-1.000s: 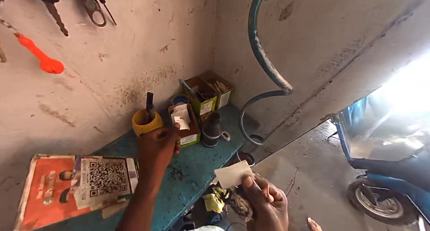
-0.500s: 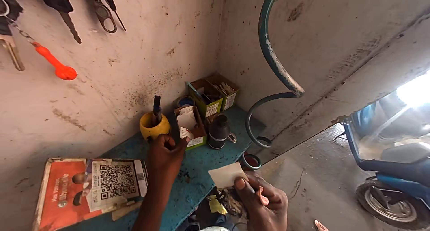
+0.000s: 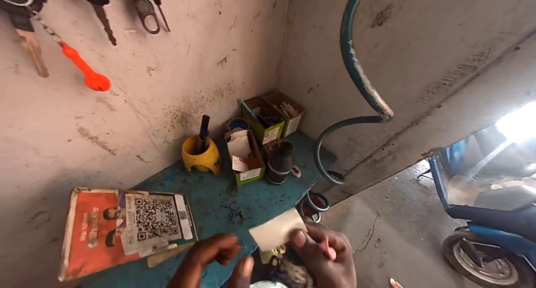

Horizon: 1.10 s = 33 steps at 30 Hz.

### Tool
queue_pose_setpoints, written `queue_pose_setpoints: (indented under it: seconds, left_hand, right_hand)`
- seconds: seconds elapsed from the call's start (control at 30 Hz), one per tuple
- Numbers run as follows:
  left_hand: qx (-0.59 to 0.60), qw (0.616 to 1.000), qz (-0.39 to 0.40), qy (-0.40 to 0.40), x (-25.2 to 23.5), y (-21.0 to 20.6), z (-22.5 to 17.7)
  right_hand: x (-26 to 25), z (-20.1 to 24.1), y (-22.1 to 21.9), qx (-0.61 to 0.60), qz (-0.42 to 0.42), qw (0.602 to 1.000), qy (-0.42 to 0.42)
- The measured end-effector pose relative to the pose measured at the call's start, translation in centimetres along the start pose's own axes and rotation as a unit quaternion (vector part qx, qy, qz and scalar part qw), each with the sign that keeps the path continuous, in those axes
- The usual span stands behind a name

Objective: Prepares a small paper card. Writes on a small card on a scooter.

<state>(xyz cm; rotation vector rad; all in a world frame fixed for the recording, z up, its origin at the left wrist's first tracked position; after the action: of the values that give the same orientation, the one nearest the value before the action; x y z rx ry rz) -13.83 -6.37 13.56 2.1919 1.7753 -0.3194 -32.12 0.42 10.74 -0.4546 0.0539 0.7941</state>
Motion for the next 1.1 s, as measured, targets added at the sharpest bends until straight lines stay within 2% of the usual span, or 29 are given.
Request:
queue_pose_setpoints:
  seconds: [0.03,0.1,0.17,0.27,0.43,0.5,0.67,0.73,0.83,0.87,0.93,1.0,1.1]
  left_hand:
    - [-0.004,1.000,-0.006,-0.003,0.5,0.1,-0.1]
    - [0.037,0.998,0.020,0.038,1.3,0.2,-0.1]
    - [0.094,0.992,0.027,0.077,1.8,0.4,0.1]
    - [0.160,0.979,-0.045,0.116,2.3,1.2,0.5]
    - [0.186,0.941,-0.195,0.205,3.1,4.2,2.5]
    - [0.190,0.924,-0.227,0.244,3.4,5.0,2.6]
    - [0.232,0.868,-0.322,0.297,4.3,6.2,3.2]
    - [0.270,0.858,-0.330,0.286,4.9,6.3,3.7]
    - [0.353,0.848,-0.274,0.283,5.7,6.0,3.5]
    - [0.365,0.843,-0.273,0.285,5.7,6.0,3.0]
    - [0.363,0.839,-0.298,0.274,5.4,6.4,2.1]
    - [0.358,0.836,-0.327,0.258,5.4,6.7,2.1]
    - [0.317,0.849,-0.364,0.215,5.7,7.3,2.8]
  right_hand:
    - [0.2,0.3,-0.5,0.072,-0.003,0.993,0.090]
    - [0.9,0.6,-1.9,0.203,0.007,0.949,0.242]
    - [2.1,0.3,-3.6,0.263,0.050,0.915,0.301]
    - [3.7,-0.5,-6.2,0.266,0.153,0.913,0.269]
    - [4.3,-0.9,-8.2,0.209,0.296,0.925,0.116]
    - [4.5,-1.5,-7.8,0.176,0.283,0.938,0.094]
    - [4.7,-2.8,-7.5,0.031,0.174,0.982,0.071]
    - [5.4,-2.7,-8.0,-0.003,0.194,0.978,0.082]
    - [7.9,-2.8,-9.5,0.009,0.276,0.947,0.163]
    - [8.4,-2.7,-10.2,0.044,0.288,0.932,0.215]
    - [8.5,-2.1,-11.1,0.177,0.248,0.904,0.299]
    - [8.3,-1.8,-11.6,0.273,0.233,0.886,0.293]
    - [9.1,-2.2,-12.4,0.213,0.295,0.897,0.252]
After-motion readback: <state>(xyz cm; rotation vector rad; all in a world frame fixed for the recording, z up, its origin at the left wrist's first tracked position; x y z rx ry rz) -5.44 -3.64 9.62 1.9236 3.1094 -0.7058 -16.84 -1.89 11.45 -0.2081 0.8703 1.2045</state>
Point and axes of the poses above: each hand's wrist, its own x-axis away from the middle knuckle, its own y-axis out of the back of the hand, z = x × y, the point moved 4 cm from there along -x, towards the middle knuckle, and after that the axes turned 14 degrees about -z, right-handed, at the moved point
